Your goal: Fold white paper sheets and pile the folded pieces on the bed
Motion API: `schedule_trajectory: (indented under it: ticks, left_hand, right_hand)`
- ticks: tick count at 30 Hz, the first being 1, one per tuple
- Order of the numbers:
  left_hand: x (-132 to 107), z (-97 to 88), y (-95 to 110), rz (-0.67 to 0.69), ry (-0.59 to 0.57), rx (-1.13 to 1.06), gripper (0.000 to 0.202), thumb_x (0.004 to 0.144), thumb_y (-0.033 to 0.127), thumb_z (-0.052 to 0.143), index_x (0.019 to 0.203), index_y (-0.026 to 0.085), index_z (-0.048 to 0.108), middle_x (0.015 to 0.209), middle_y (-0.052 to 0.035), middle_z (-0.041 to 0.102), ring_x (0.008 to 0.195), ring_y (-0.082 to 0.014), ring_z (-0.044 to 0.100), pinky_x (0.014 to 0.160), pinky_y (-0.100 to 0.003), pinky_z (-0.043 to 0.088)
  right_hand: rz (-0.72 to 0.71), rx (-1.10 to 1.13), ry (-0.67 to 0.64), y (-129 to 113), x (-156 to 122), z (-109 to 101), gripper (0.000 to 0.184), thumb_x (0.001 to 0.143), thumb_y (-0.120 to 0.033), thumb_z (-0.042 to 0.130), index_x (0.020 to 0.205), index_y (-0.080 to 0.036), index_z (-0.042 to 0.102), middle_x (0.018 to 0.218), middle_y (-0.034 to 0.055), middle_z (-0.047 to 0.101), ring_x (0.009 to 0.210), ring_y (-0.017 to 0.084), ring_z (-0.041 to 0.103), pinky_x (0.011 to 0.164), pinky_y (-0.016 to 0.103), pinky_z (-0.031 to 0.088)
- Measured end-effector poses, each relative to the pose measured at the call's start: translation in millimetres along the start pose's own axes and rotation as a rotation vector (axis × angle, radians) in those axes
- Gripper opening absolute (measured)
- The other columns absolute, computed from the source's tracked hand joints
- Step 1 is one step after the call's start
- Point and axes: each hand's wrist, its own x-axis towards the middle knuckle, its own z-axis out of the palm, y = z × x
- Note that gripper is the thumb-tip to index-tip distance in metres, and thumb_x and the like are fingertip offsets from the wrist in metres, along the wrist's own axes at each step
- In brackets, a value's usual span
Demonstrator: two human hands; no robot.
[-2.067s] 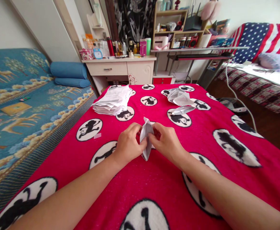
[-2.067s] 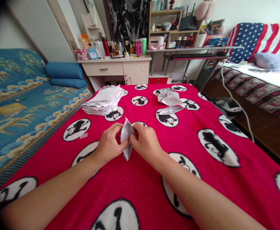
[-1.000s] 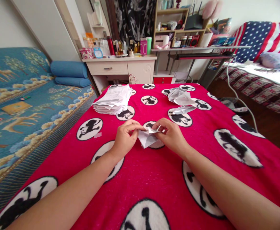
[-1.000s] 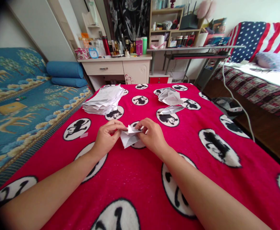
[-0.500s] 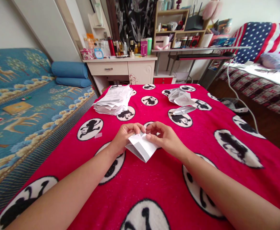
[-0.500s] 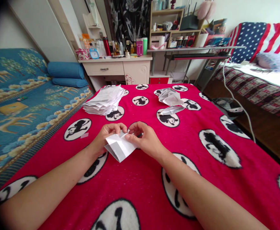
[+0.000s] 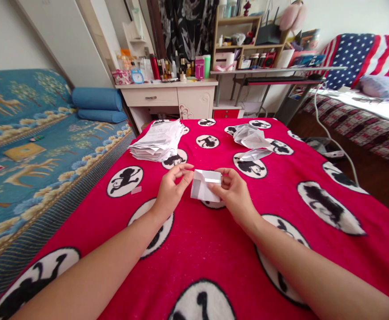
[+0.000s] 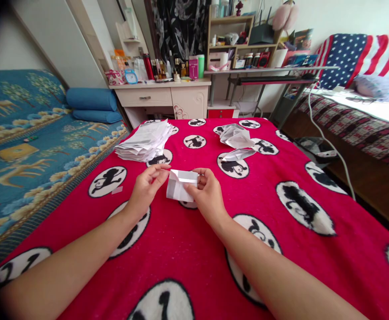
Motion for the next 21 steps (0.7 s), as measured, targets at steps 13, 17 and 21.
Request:
schedule_trajectory:
  ticks: [13, 17, 21]
  left_hand:
    - [-1.7, 4.0, -9.6, -0.094, -0.127, -0.141, 0.034, 0.08, 0.034, 0.067, 0.108, 0.016, 0.061, 0.081, -0.0029, 0.072, 0.072, -0.0129, 0.063, 0.067, -0.021, 0.045]
    - [-2.8, 6.9, -10.7, -0.14, -0.17, -0.22, 0.024, 0.076, 0.034, 0.07, 0.09, 0.014, 0.066, 0.084, -0.004, 0.072, 0.074, -0.0139, 0.063, 0.069, -0.022, 0.046]
    - [-3.9, 8.4, -13.0, -0.141, -0.224, -0.197, 0.024, 0.078, 0.034, 0.069, 0.092, 0.014, 0.066, 0.082, -0.0042, 0.071, 0.073, -0.0141, 0.063, 0.067, -0.022, 0.046]
  right_hand:
    - [-0.142, -0.291, -0.058, -9.0, -6.6, -0.4, 0.035, 0.071, -0.037, 0.068, 0.098, -0.017, 0.06, 0.09, 0.0047, 0.065, 0.076, 0.016, 0.057, 0.062, 0.025, 0.045]
    - [-0.195, -0.261, -0.079, -4.1, -4.0, -1.9, 0.027, 0.076, -0.04, 0.065, 0.087, -0.016, 0.065, 0.094, 0.0071, 0.066, 0.082, 0.018, 0.058, 0.068, 0.027, 0.045]
    - [-0.233, -0.309, -0.049, -1.5, -1.2, -3.4, 0.024, 0.074, -0.04, 0.069, 0.077, -0.016, 0.066, 0.101, 0.0088, 0.066, 0.088, 0.02, 0.06, 0.07, 0.029, 0.045]
